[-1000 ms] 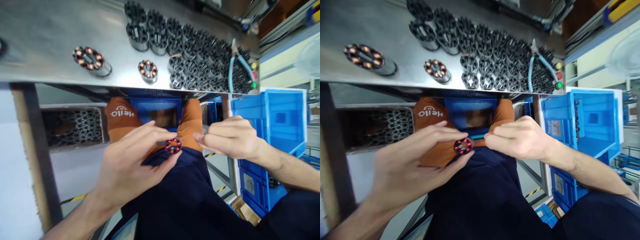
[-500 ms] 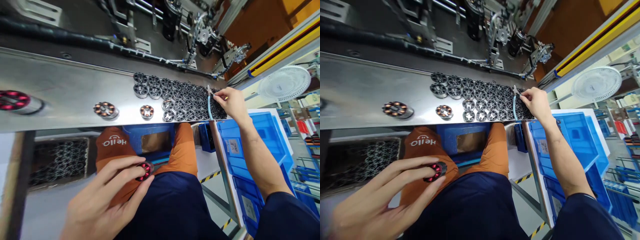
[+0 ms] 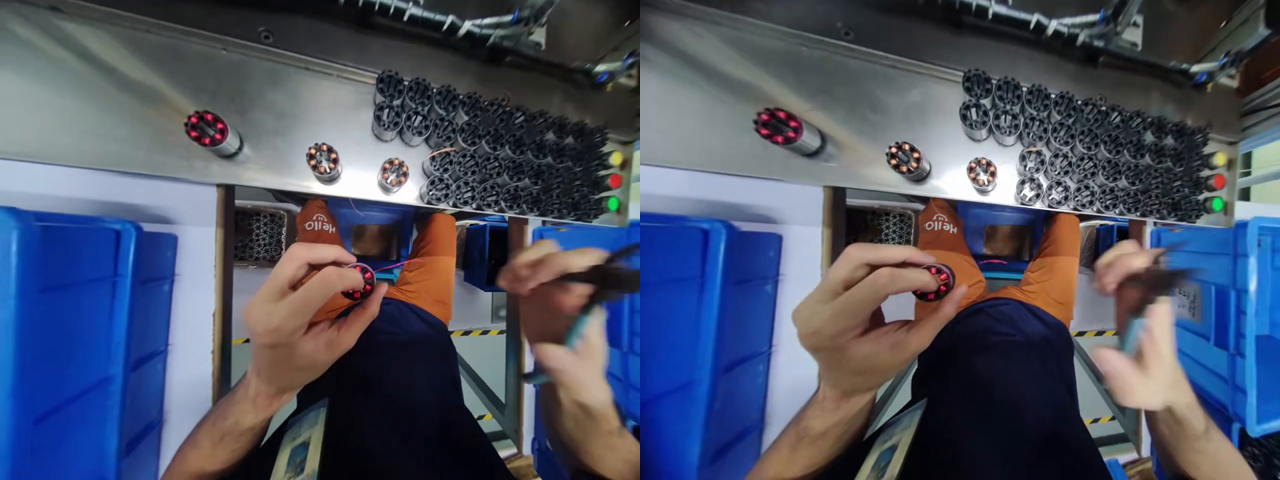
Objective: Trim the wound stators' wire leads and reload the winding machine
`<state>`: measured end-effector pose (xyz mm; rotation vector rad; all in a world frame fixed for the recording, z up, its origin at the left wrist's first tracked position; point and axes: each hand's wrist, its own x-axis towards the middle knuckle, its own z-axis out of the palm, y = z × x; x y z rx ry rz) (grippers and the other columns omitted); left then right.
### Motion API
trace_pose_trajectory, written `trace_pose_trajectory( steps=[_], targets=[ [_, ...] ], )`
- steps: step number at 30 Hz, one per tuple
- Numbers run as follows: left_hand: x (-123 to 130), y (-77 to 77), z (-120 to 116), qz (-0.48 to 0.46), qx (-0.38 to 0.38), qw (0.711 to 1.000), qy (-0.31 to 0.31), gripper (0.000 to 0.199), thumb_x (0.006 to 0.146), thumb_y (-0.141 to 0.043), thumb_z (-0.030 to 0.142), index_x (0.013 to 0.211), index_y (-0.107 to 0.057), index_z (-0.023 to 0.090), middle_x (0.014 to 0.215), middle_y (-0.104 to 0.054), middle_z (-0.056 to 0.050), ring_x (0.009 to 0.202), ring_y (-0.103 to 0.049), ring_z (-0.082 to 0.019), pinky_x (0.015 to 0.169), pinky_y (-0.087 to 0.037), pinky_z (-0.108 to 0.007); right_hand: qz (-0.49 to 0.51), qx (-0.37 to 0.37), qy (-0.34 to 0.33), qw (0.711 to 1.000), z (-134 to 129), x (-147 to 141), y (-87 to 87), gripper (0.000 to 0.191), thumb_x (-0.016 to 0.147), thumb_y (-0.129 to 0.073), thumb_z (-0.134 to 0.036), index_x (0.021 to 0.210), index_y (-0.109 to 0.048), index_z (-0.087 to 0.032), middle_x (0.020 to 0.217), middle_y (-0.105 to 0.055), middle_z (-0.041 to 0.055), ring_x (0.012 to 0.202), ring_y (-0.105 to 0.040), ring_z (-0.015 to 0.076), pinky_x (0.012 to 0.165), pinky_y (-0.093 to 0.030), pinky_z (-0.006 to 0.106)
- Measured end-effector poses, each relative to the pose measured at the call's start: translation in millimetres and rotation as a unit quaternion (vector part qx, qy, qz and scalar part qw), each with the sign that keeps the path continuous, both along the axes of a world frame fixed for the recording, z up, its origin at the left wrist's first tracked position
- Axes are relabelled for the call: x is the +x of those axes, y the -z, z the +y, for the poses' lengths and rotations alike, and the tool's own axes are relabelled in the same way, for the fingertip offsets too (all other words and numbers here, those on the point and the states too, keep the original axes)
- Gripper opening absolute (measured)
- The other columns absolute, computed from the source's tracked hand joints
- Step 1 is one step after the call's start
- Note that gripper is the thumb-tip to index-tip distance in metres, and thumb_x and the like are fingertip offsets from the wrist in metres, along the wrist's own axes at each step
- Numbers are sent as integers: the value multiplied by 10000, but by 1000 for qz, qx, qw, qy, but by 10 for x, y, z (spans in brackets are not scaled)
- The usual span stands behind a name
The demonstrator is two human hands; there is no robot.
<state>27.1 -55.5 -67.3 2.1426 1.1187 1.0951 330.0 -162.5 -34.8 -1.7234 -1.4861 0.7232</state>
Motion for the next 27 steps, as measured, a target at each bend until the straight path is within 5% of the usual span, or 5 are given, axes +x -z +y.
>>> trace_pose_trajectory(
  steps=[2, 5, 14, 21, 27],
  targets=[
    [10, 25, -2, 10, 5, 1000, -16, 173, 1012, -910, 237, 1012, -750, 303, 1088, -785, 5, 916, -795, -182, 751, -687, -352, 60, -34, -77, 995, -69, -338, 191, 298, 967, -752, -404, 1237, -628, -381, 998, -585, 56, 890, -584, 298, 706, -512, 487],
    [20, 45, -13, 20, 19, 999, -30, 207, 982, -969, 298, 1017, -766, 320, 1086, -792, 20, 910, -794, -183, 733, -684, -367, 113, -80, -125, 982, -61, -659, 421, 525, 956, -646, -168, 1429, -696, -390, 1042, -629, 22, 910, -601, 233, 761, -546, 416],
    [72, 38, -85, 30, 25, 999, -18, 168, 1045, -904, 266, 1069, -747, 321, 1103, -787, 3, 903, -802, -165, 717, -706, -334, 177, -96, -124, 972, 69, -805, 549, 795, 963, -575, -93, 1678, -630, -439, 1282, -719, 40, 1204, -681, 257, 1019, -605, 455],
    [66, 83, -128, 20, 9, 1000, -5, 189, 1007, -935, 231, 1042, -762, 299, 1120, -786, -4, 857, -796, -150, 695, -679, -306, 157, -87, -125, 976, 63, -806, 590, 757, 958, -610, -133, 1650, -662, -435, 1216, -795, 39, 991, -671, 247, 884, -628, 440],
    [66, 98, -151, -11, 3, 1000, -8, 193, 996, -948, 223, 1040, -768, 275, 1101, -791, -23, 864, -796, -158, 704, -684, -297, 138, -68, -118, 981, 36, -825, 608, 711, 939, -612, -129, 1591, -718, -393, 1428, -836, 38, 1020, -745, 245, 933, -660, 458]
  ],
)
